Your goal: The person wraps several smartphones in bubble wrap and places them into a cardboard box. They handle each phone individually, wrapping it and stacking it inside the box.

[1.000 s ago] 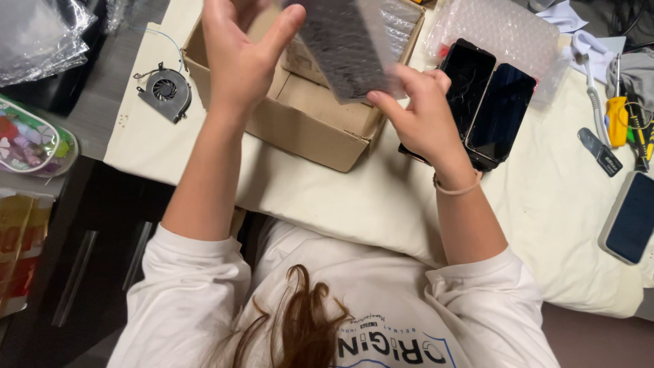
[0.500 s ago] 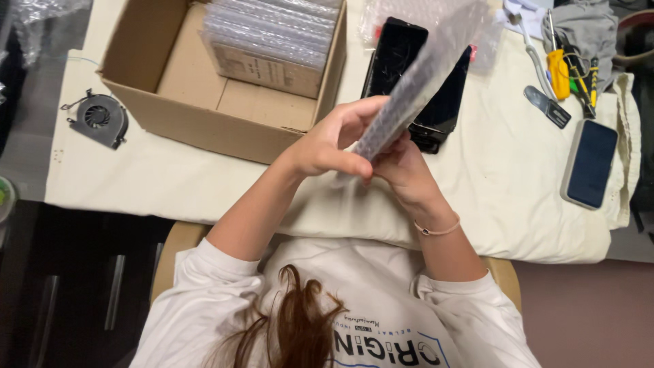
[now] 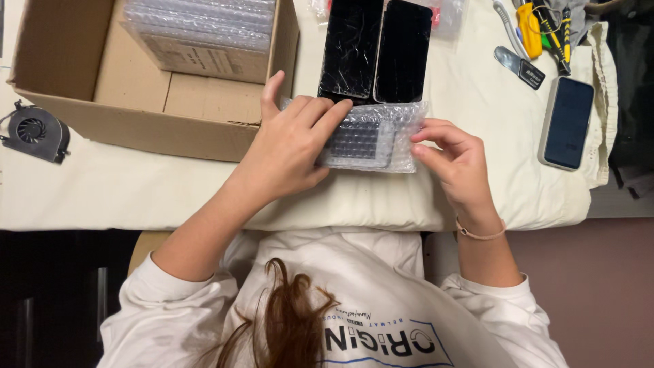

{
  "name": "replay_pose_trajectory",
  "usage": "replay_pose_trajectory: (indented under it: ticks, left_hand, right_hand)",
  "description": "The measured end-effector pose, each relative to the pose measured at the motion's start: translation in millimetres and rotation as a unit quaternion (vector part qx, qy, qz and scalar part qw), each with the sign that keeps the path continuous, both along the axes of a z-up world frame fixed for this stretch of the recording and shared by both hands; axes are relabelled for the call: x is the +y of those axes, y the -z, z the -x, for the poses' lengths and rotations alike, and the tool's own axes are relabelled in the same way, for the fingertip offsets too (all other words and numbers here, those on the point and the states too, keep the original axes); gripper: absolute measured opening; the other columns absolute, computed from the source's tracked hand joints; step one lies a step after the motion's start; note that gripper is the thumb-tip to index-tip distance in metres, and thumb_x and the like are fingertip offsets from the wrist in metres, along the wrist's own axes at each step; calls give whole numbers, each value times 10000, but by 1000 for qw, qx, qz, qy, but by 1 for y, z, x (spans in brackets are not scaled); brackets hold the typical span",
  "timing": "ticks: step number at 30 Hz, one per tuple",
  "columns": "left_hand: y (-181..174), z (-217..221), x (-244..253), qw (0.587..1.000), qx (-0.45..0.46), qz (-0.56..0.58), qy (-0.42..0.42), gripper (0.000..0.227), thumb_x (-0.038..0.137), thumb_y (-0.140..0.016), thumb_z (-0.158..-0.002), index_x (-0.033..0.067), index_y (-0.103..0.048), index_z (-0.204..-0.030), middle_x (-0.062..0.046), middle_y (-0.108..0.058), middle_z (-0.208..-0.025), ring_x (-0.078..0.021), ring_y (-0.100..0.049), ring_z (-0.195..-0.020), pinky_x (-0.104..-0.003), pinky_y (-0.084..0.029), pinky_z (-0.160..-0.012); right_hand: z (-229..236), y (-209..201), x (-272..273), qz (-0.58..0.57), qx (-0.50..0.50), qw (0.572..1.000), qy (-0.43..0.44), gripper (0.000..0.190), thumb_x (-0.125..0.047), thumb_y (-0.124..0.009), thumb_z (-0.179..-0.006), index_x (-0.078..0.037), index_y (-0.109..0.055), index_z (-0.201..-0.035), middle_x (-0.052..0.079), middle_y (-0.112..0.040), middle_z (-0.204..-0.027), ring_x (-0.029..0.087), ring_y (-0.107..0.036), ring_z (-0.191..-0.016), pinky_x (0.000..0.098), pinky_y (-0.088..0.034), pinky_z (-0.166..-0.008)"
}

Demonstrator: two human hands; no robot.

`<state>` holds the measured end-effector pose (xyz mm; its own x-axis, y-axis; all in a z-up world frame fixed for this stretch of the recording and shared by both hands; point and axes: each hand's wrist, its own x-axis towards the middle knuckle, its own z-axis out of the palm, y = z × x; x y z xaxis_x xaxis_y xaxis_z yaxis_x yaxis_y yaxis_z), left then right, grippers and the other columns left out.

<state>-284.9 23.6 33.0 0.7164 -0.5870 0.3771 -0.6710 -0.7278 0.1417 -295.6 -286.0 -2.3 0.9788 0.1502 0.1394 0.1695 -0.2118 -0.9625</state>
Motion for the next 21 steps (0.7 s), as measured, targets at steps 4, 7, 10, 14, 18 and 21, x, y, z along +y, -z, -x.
replay_pose_trajectory:
  ticks: [4,7,10,14,18,21]
  left_hand:
    - [1,-2,1,1000,25,9,11,961,357,-890,-628,54,-516,-1460,-97,-625,-1218,-267,-609,-1087,-675,-166,-1171]
    - [1,-3,1,999,36,6,17,968,354,-893,-628,54,-513,-1466,-103,-625,-1208,-275,-611,-1075,-671,-162,-1171]
    - [1,-3,-3,999,33,-8,21,971,371,-887,-635,49,-513,-1472,-106,-621,-1201,-284,-611,-1053,-666,-168,-1172]
    - [1,-4,-14,999,33,-6,41,887,295,-829,-675,44,-521,-1469,-118,-618,-1202,-282,-611,-1082,-660,-176,-1180]
    - [5,-1,-22,998,24,-9,52,893,264,-812,-682,46,-494,-1488,-114,-600,-1233,-278,-586,-1138,-635,-211,-1178]
    - [8,7,-21,995,95,16,15,1208,390,-976,-777,96,-197,-1652,-187,-138,-1721,-381,-167,-1614,-656,-156,-1268]
  right_hand:
    - [-5,8,-4,-78,109,990,52,155,-37,-726,-932,-39,-694,-1084,47,-707,-1042,91,-658,-919,197,-583,-835]
    - [-5,14,-7,-88,109,990,11,179,-33,-744,-915,-50,-691,-1085,33,-713,-1044,96,-660,-958,212,-562,-894]
    - [-5,11,-2,-87,117,989,-31,239,-52,-770,-885,-24,-706,-1114,46,-733,-1080,107,-664,-1005,242,-557,-930]
    - [-6,18,2,-66,189,979,-26,296,-135,-820,-812,-11,-763,-1074,83,-765,-1085,133,-710,-984,285,-620,-884]
    - [-3,5,14,-80,219,972,-25,319,-143,-832,-796,-21,-740,-1076,60,-756,-1063,146,-708,-969,299,-610,-876]
    - [-5,-1,8,-111,184,976,-21,566,-195,-791,-814,4,-638,-1321,107,-701,-1261,208,-683,-1150,347,-585,-1028]
